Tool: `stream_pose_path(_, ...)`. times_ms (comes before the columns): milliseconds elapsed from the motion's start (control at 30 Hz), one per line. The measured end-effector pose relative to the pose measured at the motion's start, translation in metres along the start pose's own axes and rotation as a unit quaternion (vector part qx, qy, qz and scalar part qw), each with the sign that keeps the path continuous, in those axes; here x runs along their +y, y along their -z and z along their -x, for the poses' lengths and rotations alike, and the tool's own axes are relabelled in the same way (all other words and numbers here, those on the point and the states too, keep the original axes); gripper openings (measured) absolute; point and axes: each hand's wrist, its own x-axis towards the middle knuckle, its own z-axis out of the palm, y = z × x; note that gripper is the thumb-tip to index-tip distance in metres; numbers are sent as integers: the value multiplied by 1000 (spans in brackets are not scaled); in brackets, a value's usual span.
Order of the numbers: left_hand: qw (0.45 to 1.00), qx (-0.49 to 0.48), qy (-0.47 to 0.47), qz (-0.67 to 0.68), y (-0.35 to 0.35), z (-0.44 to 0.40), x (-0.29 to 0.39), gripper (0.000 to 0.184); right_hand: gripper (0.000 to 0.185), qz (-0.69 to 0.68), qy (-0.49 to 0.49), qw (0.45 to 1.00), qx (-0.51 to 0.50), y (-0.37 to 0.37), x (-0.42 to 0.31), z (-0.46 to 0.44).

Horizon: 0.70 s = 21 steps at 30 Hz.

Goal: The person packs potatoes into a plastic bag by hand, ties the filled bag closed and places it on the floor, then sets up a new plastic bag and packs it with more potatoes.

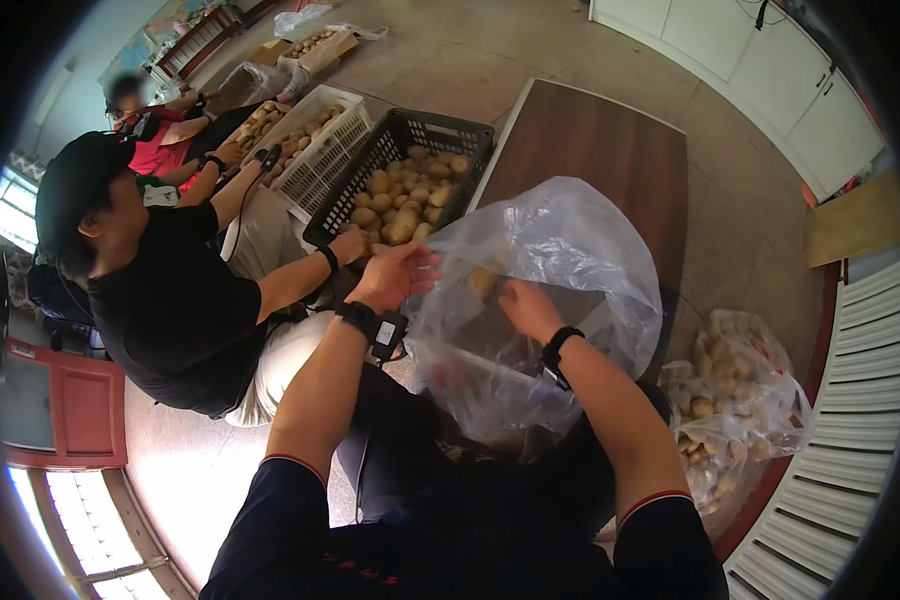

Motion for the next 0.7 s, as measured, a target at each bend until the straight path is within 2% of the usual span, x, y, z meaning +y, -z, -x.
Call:
stream_pose_path(33,1000,-1,1,1,-3,-2,-6,23,33,1,-1,1000,0,0,-4,-4)
stream_pose_path(100,995,-30,28,-86,-8,-5,-16,29,32,136,110,981,88,0,-14,-11)
stream_pose_path(133,995,-31,29,-85,-12,-5,-19,29,32,136,109,981,87,6,-27,-14)
stream_pose_path(200,987,-29,46,-149,-16,-6,-23,38,33,196,50,979,0,18,-48,-22)
stream_pose_path(333,982,-23,54,-177,-15,-14,-26,44,40,207,44,977,-33,21,-57,-37)
stream_pose_path(400,979,18,36,-200,-14,-20,-29,45,42,193,35,978,-70,19,-54,-47)
stream_pose_path(533,974,23,44,-223,-13,-26,-28,45,47,185,25,979,-83,13,-56,-64)
stream_pose_path(600,967,32,47,-249,-13,-28,-27,45,55,143,-32,981,-130,12,-64,-70)
stream_pose_path(700,966,29,35,-254,-14,-28,-26,44,61,188,-33,976,-103,7,-74,-70)
